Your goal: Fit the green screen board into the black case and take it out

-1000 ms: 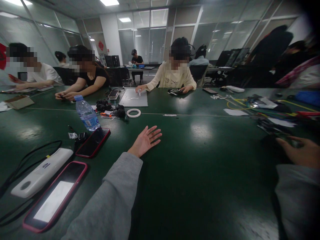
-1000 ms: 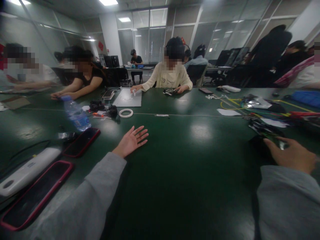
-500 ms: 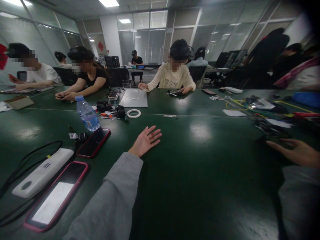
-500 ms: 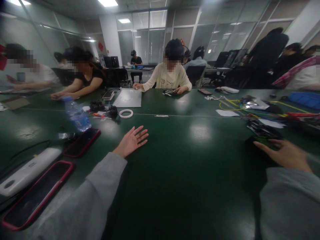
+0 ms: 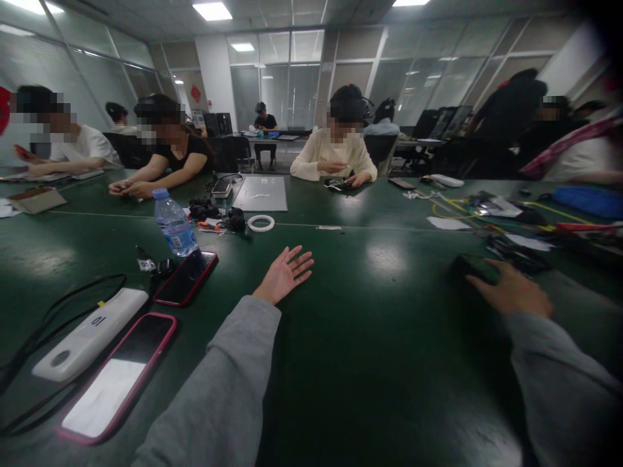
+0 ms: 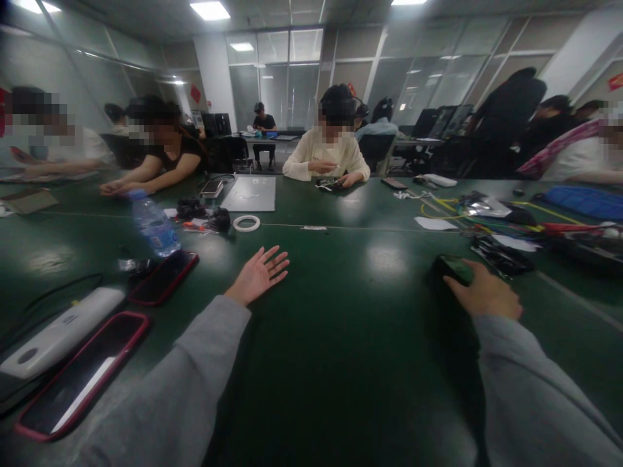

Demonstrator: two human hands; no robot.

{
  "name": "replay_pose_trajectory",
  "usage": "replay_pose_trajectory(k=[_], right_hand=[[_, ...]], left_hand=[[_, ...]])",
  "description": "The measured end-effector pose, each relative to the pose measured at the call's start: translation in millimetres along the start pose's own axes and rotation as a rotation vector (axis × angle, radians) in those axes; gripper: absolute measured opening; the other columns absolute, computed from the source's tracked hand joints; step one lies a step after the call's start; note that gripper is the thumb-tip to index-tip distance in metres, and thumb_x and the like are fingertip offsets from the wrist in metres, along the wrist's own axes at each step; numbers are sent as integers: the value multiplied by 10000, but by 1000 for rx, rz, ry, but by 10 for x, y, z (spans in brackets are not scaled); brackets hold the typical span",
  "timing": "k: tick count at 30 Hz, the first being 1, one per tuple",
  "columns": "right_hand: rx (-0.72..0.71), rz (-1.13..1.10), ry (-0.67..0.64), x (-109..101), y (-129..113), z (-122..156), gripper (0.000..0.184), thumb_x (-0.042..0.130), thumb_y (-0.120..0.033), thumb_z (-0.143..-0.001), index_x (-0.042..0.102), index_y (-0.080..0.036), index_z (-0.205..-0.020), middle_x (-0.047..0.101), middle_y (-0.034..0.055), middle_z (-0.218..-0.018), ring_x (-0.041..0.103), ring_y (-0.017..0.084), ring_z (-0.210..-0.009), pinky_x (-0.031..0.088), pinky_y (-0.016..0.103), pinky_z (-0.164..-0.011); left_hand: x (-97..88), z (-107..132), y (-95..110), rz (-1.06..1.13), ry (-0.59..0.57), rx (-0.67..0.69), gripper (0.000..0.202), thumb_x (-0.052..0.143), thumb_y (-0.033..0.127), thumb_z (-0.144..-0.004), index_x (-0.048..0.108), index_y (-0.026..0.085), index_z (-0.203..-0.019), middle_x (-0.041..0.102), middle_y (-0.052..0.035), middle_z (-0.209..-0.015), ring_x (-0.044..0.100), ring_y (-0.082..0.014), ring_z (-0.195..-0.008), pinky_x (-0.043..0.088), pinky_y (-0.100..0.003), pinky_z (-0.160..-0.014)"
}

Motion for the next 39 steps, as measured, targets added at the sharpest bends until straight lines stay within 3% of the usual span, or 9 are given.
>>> replay_pose_trajectory(k=[1,3,7,9,11,14,19,29,39], right_hand=[[-37,82,-111,153,-301,150,761,819,-495,-498,596,-187,-1157,597,236,-917,574,262,-680,343,392,-582],[-147,60,-132,307,-1026,529,785,741,-506,-654,445,-195,-1312,588,213,-1013,588,256,-760,388,380,-614],[-470,-209,-149,473,-2510,1413,551,580,-486,-826,422,-175,-1253,577,138,-1047,588,236,-877,470,360,-719],[-589,-324,-126,486,-3009,1778,483,569,-459,-837,433,-179,-1207,558,113,-1089,577,241,-951,488,375,-783],[-660,-395,-150,517,-3306,2034,401,552,-410,-855,445,-190,-1173,553,92,-1097,562,228,-1001,491,371,-832],[-703,-434,-209,561,-3464,2205,319,523,-361,-879,459,-204,-1150,551,79,-1101,546,214,-1040,486,364,-872],[-712,-466,-213,534,-3421,2191,273,532,-351,-879,490,-202,-1104,554,75,-1088,538,206,-1054,480,361,-891],[-663,-510,-231,598,-3346,2144,275,563,-344,-854,499,-184,-1068,564,73,-1017,563,205,-957,488,348,-821],[-645,-550,-253,647,-3325,2132,295,596,-325,-830,486,-185,-1066,553,67,-1030,553,203,-966,482,349,-828]], left_hand=[[-4,-2,-3,-12,0,3,420,518,450,-843,530,248,-1211,546,-83,-1278,518,-228,-1172,406,-416,-967],[-11,-6,-13,-44,8,9,421,548,428,-831,533,251,-1212,526,-83,-1302,505,-226,-1186,407,-402,-971],[-24,-14,-30,-100,59,49,414,619,352,-797,538,287,-1198,532,-60,-1284,525,-197,-1150,427,-354,-946],[-7,-21,-37,-119,54,78,431,653,314,-774,534,307,-1188,570,-43,-1217,572,-172,-1061,451,-324,-897],[9,-32,-50,-139,38,95,411,674,295,-757,552,292,-1149,608,-29,-1127,609,-141,-929,472,-282,-818],[3,-46,-67,-170,51,104,365,697,261,-734,584,223,-1079,631,-39,-1059,612,-119,-829,473,-241,-731],[46,-39,-69,-224,36,113,371,707,202,-718,588,172,-1069,616,-78,-1121,606,-151,-921,467,-258,-775],[74,-16,-72,-219,-3,132,339,703,132,-703,583,167,-1018,627,-43,-1010,591,-114,-837,444,-268,-799],[65,-51,-78,-235,10,138,411,742,142,-658,566,160,-1029,613,-63,-1069,592,-139,-912,448,-275,-816]])
Point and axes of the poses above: each hand's wrist, its own z-axis away from the middle knuckle, its own x-axis out of the palm, y = z × x, the point moved 7 cm from there along -z, towards the middle knuckle
